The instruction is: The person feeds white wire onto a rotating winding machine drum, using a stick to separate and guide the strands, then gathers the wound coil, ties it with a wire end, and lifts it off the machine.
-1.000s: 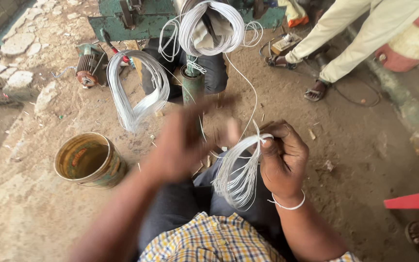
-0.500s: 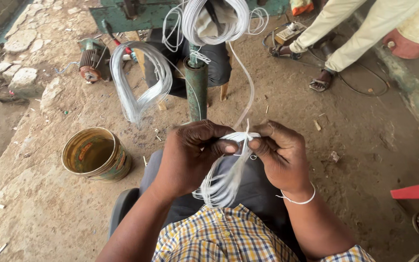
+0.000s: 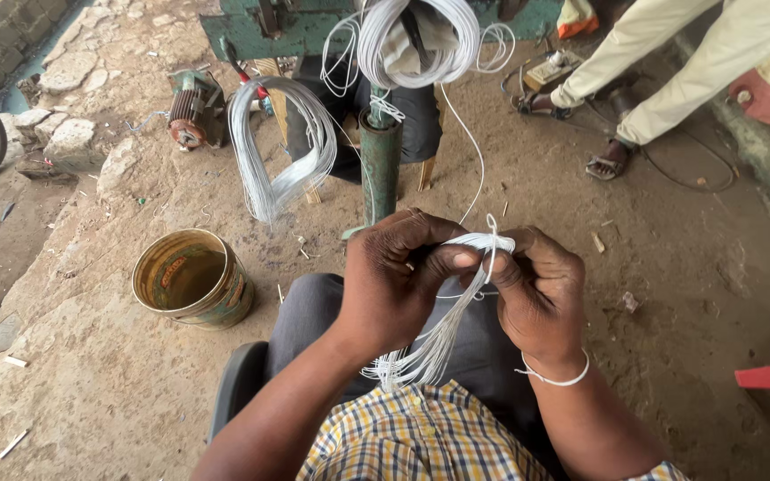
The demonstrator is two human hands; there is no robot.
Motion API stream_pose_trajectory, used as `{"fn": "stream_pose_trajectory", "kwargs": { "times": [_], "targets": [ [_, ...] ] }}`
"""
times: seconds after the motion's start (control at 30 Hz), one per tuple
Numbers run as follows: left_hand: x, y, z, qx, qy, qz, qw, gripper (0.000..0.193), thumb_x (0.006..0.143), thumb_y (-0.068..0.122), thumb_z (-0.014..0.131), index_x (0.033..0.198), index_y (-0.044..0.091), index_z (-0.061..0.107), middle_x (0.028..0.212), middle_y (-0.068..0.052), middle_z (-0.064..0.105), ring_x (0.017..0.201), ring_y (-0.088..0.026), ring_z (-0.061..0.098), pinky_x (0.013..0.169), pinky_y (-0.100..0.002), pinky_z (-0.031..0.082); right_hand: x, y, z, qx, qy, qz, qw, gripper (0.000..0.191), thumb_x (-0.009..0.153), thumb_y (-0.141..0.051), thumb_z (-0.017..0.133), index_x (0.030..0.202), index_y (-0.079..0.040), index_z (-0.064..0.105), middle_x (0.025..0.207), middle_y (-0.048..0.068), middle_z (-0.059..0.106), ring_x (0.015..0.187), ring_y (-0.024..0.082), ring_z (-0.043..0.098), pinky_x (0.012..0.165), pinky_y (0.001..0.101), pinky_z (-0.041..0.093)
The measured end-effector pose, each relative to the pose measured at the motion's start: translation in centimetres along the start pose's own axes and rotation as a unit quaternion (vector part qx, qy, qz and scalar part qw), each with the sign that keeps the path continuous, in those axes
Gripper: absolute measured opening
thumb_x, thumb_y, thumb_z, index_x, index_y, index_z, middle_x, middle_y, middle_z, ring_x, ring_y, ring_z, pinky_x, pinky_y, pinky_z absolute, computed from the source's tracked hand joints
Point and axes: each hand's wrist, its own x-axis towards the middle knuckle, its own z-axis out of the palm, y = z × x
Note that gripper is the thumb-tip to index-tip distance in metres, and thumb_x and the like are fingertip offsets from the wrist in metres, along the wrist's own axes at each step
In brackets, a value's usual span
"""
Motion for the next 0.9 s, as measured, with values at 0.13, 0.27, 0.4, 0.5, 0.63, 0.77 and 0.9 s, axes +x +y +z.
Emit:
{"fn": "stream_pose_trajectory", "kwargs": {
  "times": [0.13, 0.27, 0.4, 0.5, 0.63, 0.77, 0.9],
  "targets": [
    [1.6, 1.9, -1.7, -0.051, -0.011, -0.018, 0.998, 0.025, 0.097, 0.022, 0.075, 0.105, -0.001, 0.073, 0.091, -0.005, 0.075, 0.082, -0.010, 0.071, 0.073, -0.025, 0.059, 3.0, -1.9, -0.1, -0.137, 0.000, -0.118, 0.983, 0.034, 0.115, -0.025, 0.056, 0.142, -0.005, 0.061, 0.120, 0.011, 0.071, 0.106, 0.013, 0.068, 0.093, 0.0269, 0.057],
    [5.5, 4.4, -3.5, -0.084, -0.003, -0.011, 0.996, 0.030, 0.100, 0.027, 0.073, 0.110, -0.001, 0.071, 0.092, -0.005, 0.074, 0.083, -0.010, 0.073, 0.075, -0.026, 0.064, 11.7, -1.8, -1.6, -0.518, 0.018, -0.547, 0.657, 0.069, 0.112, -0.047, 0.063, 0.166, -0.034, 0.023, 0.176, -0.002, 0.023, 0.161, 0.023, 0.025, 0.126, 0.0418, 0.040],
    [10.0, 4.7, -4.5, 0.077, 0.030, 0.054, 0.995, 0.030, 0.103, 0.019, 0.078, 0.100, -0.009, 0.068, 0.087, -0.018, 0.068, 0.074, -0.022, 0.059, 0.069, -0.036, 0.054, 16.1, -0.6, -2.7, -0.545, 0.059, -0.633, 0.546, 0.054, 0.107, -0.047, 0.056, 0.153, -0.020, 0.048, 0.156, 0.006, 0.051, 0.148, 0.028, 0.036, 0.112, 0.0479, 0.044],
    [11.3, 3.7, -4.9, -0.098, 0.029, 0.107, 0.989, 0.038, 0.097, 0.031, 0.080, 0.114, 0.003, 0.059, 0.098, -0.004, 0.074, 0.086, -0.010, 0.076, 0.074, -0.030, 0.071, 15.8, -1.0, -2.8, -0.532, 0.011, -0.595, 0.602, 0.047, 0.109, -0.039, 0.047, 0.141, -0.010, 0.064, 0.138, 0.013, 0.070, 0.137, 0.029, 0.050, 0.105, 0.0477, 0.047],
    [9.9, 2.9, -7.0, -0.007, -0.121, 0.045, 0.992, 0.030, 0.108, 0.015, 0.058, 0.135, 0.006, 0.065, 0.108, -0.008, 0.072, 0.095, -0.015, 0.069, 0.087, -0.032, 0.065, 13.6, -2.8, -2.2, -0.539, -0.096, -0.477, 0.687, 0.035, 0.115, -0.025, 0.056, 0.134, 0.000, 0.071, 0.132, 0.018, 0.076, 0.135, 0.030, 0.060, 0.107, 0.0449, 0.048],
    [7.8, 1.1, -6.6, 0.214, -0.109, 0.197, 0.950, 0.038, 0.099, 0.004, 0.060, 0.137, 0.005, 0.063, 0.128, -0.019, 0.066, 0.106, -0.026, 0.069, 0.092, -0.036, 0.061, 12.3, -3.7, -1.8, -0.547, -0.168, -0.385, 0.724, 0.029, 0.116, -0.017, 0.057, 0.130, 0.003, 0.071, 0.130, 0.018, 0.075, 0.136, 0.031, 0.060, 0.112, 0.0456, 0.049],
    [7.6, -2.3, -4.0, 0.475, -0.021, 0.201, 0.856, 0.026, 0.105, 0.022, 0.068, 0.130, 0.012, 0.069, 0.099, -0.008, 0.067, 0.086, -0.019, 0.067, 0.083, -0.039, 0.059, 12.4, -3.1, -1.5, -0.600, -0.144, -0.359, 0.700, 0.030, 0.111, -0.015, 0.061, 0.132, 0.005, 0.071, 0.128, 0.016, 0.075, 0.130, 0.031, 0.061, 0.109, 0.0441, 0.048]
  ]
}}
